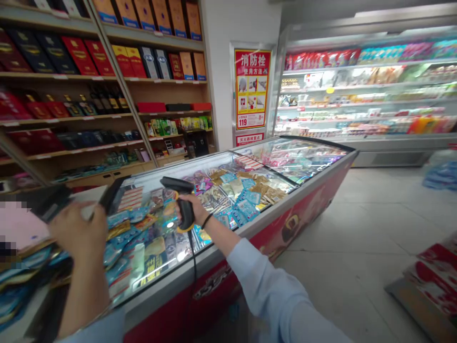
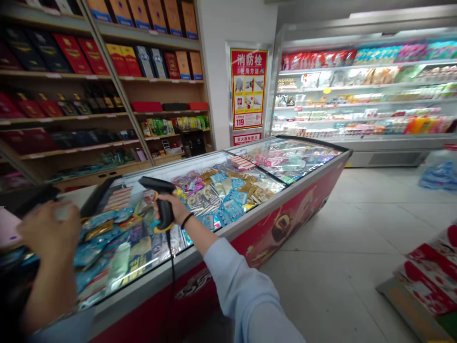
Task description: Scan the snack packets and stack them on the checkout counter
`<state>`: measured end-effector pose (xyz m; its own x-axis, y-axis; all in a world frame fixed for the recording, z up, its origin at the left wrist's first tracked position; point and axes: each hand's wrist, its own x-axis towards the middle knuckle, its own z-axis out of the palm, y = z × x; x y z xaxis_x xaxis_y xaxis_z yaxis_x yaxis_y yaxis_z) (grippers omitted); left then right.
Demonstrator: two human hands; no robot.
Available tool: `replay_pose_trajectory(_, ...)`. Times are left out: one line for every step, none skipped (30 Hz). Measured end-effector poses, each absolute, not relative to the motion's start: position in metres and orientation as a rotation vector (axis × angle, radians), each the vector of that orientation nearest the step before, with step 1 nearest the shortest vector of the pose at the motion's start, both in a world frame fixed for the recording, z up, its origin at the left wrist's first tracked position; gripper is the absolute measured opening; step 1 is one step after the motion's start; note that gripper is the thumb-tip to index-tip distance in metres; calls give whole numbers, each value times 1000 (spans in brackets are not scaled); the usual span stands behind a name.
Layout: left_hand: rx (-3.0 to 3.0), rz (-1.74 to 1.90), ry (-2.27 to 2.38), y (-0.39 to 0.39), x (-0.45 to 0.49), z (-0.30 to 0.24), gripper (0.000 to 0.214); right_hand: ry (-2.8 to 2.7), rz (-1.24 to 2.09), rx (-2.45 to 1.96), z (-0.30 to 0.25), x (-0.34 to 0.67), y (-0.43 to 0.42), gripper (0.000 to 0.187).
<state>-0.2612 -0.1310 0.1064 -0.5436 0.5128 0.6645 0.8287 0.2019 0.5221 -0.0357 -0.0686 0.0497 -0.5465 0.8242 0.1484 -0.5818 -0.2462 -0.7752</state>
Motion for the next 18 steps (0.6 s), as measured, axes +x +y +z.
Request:
replay_pose_trajectory(-1330, -1294, -2066, -113, -246, 100, 35, -1011, 1862, -367, 51, -19, -66, 21)
replay_pose_trajectory(-1402, -1325, -1999, -96, -230, 94, 34, -1009, 1821, -372, 52, -3, -63, 20)
replay_pose_trajectory(-1490, -1357, -1928, -83, -214, 88, 33, -1006, 1772, -381, 53, 13, -61, 20)
replay_pose_trajectory(-1602, -1377, -1859, -71, -197, 82, 32, -983, 1700, -400, 54, 29, -58, 18)
replay_pose_trajectory(-1694, -1394, -1816, -61, -180, 75, 31, -972, 1646, -423, 55, 45, -56, 17)
replay_pose_trajectory(-1748, -1418, -1796, -53, -163, 67, 31, -972, 1611, -451, 55, 61, -53, 17)
replay_pose_trajectory(-1807, -1424, -1782, -45, -146, 59, 31, -959, 1554, -460, 55, 76, -50, 17)
replay_pose_trajectory(-1887, -1405, -1768, -37, -130, 51, 32, -937, 1497, -452, 54, 90, -47, 18)
replay_pose_trajectory(-1956, -1391, -1761, -29, -115, 44, 32, -922, 1475, -462, 52, 103, -44, 19)
replay_pose_trajectory(-2032, -1374, -1749, -22, -101, 37, 32, -909, 1458, -468, 49, 115, -40, 20)
replay_pose_trajectory(-2095, -1354, -1747, -14, -89, 30, 31, -892, 1440, -475, 46, 127, -36, 22)
replay_pose_trajectory(-2158, -1326, -1748, -6, -78, 24, 29, -877, 1429, -485, 42, 136, -32, 24)
replay_pose_trajectory(-2218, -1294, -1751, 1, -69, 19, 28, -860, 1419, -491, 38, 145, -27, 26)
replay_pose_trajectory(-2268, -1259, -1760, 8, -60, 15, 27, -841, 1412, -498, 33, 152, -23, 28)
replay_pose_trajectory(-2309, -1222, -1772, 14, -54, 11, 27, -823, 1410, -503, 28, 158, -19, 30)
replay_pose_trajectory(-2340, -1189, -1787, 20, -48, 8, 27, -807, 1411, -506, 23, 163, -15, 30)
replay_pose_trajectory(-2362, -1162, -1800, 26, -43, 4, 26, -793, 1409, -509, 18, 166, -11, 30)
replay_pose_trajectory(-2379, -1143, -1807, 31, -39, 1, 26, -781, 1406, -512, 14, 169, -7, 30)
